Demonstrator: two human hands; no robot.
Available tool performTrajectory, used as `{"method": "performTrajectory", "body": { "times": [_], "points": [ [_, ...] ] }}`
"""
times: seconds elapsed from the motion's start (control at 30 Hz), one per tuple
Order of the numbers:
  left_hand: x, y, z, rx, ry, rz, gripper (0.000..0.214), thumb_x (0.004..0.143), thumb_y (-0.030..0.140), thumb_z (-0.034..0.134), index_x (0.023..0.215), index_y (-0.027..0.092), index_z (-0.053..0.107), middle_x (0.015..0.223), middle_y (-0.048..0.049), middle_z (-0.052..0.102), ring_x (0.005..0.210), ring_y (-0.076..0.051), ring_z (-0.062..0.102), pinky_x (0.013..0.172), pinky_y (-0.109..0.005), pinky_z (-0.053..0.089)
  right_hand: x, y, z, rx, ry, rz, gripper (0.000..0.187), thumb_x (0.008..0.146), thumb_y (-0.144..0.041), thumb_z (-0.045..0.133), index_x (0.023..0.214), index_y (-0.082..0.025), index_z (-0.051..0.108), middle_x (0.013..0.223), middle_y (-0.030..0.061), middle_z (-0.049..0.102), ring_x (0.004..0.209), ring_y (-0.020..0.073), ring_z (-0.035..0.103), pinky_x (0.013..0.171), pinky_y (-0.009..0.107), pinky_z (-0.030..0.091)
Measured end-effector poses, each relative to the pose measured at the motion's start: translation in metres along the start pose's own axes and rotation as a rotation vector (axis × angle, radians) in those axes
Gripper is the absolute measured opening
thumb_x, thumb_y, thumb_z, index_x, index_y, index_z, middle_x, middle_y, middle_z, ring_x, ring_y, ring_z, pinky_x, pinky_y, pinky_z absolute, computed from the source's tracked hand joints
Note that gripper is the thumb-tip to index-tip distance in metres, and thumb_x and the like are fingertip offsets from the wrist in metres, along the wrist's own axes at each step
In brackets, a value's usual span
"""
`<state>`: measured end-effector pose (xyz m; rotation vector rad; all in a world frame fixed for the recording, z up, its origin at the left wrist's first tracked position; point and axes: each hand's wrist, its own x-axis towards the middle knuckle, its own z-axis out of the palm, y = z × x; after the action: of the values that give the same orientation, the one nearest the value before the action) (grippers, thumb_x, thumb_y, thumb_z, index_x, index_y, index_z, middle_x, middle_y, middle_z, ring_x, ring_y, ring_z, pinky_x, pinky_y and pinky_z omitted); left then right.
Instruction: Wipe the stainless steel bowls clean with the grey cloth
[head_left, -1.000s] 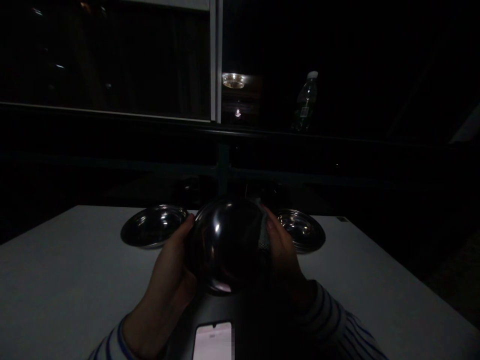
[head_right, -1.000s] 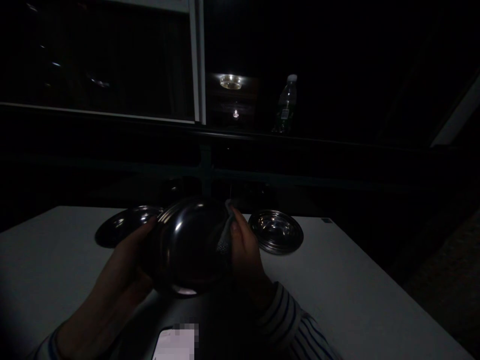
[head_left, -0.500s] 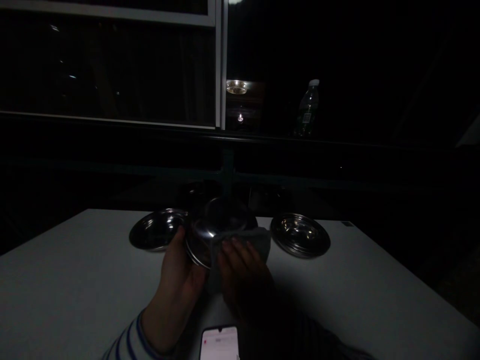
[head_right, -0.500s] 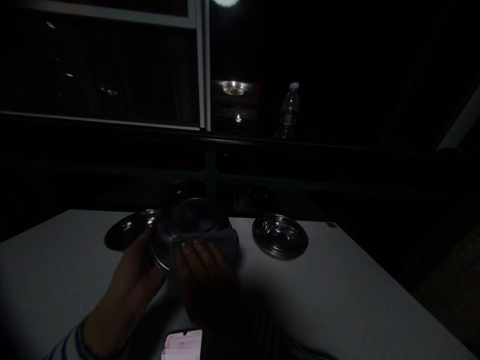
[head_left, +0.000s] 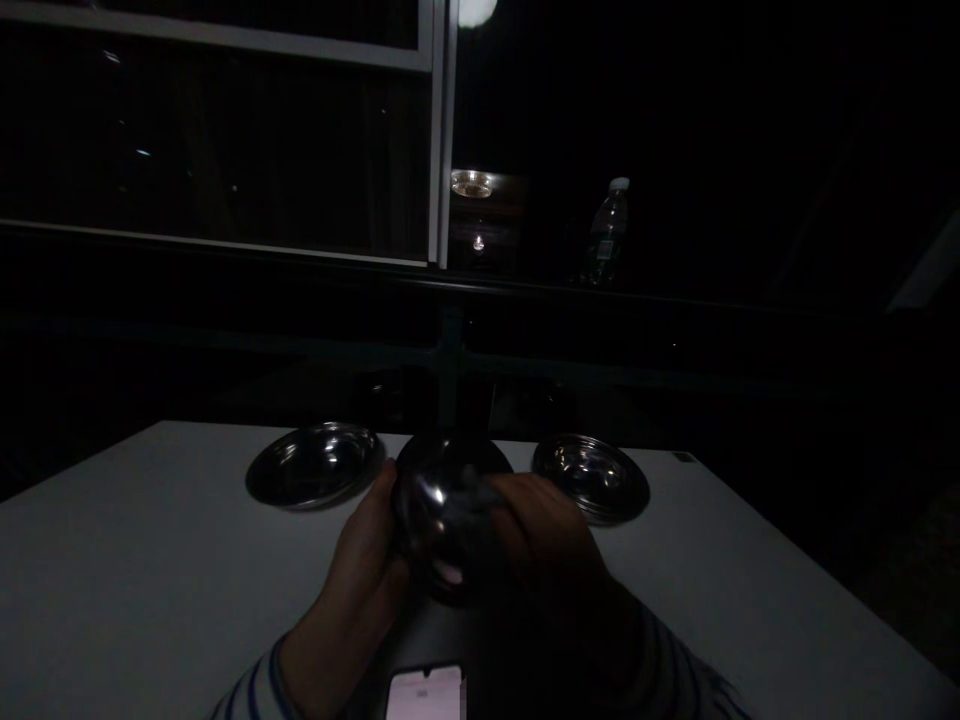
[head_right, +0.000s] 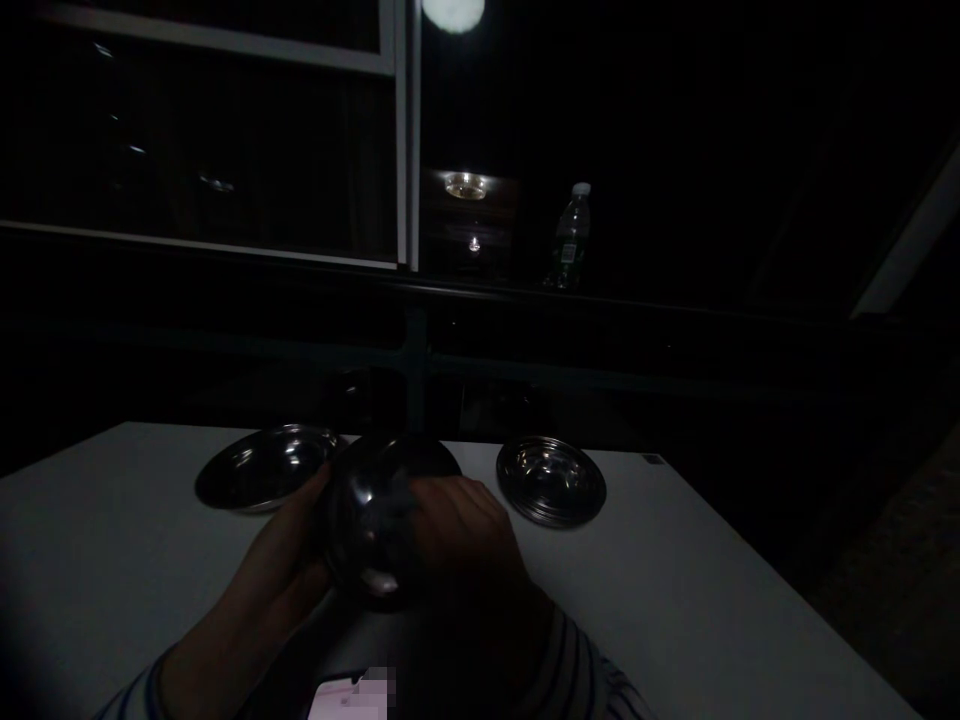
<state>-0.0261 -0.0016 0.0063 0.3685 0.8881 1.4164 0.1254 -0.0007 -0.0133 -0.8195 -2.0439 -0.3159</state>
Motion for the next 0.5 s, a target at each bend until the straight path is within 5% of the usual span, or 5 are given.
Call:
{"method": "performTrajectory", "body": {
  "times": [0.13,0.23,0.33,0.5],
  "points": [
    [-0.003,0.001,0.001,0.039,0.038,-0.005,0.012,0.081,0.022,0.05,0.078,0.015,0.059,0.063,-0.0003,0.066,0.054,-0.012,0.061,0.05,-0.022,0.049,0.005,0.011,-0.019,0.007,0.064,0.412,0.02,0.088,-0.024,0.038,0.101,-0.018,0.051,0.091,0.0046,0.065,0.081,0.0156,0.062,0.066,0.027,0.047],
    [-0.005,0.004,0.003,0.047,0.054,0.015,0.009,0.08,0.019,0.052,0.076,0.015,0.059,0.06,0.0014,0.064,0.051,-0.011,0.06,0.048,-0.02,0.048,0.007,0.025,-0.032,-0.006,0.005,0.562,0.022,0.086,-0.026,0.039,0.104,-0.02,0.051,0.094,0.0034,0.065,0.085,0.0168,0.062,0.069,0.028,0.048],
    [-0.007,0.005,0.004,0.051,0.048,0.008,0.011,0.08,0.018,0.051,0.072,0.015,0.058,0.055,0.0022,0.062,0.048,-0.01,0.058,0.046,-0.02,0.047,0.006,0.036,-0.039,-0.124,-0.028,0.502,0.022,0.084,-0.024,0.042,0.102,-0.019,0.054,0.094,0.0038,0.064,0.085,0.0176,0.061,0.071,0.03,0.047],
    [-0.011,0.001,0.004,0.115,0.002,-0.027,0.01,0.077,0.023,0.055,0.072,0.015,0.059,0.058,0.0006,0.064,0.049,-0.012,0.06,0.046,-0.021,0.047,0.003,0.019,-0.028,-0.489,0.088,0.16,0.025,0.083,-0.019,0.045,0.104,-0.016,0.058,0.098,0.0078,0.062,0.084,0.0198,0.055,0.071,0.032,0.044]
  ]
}}
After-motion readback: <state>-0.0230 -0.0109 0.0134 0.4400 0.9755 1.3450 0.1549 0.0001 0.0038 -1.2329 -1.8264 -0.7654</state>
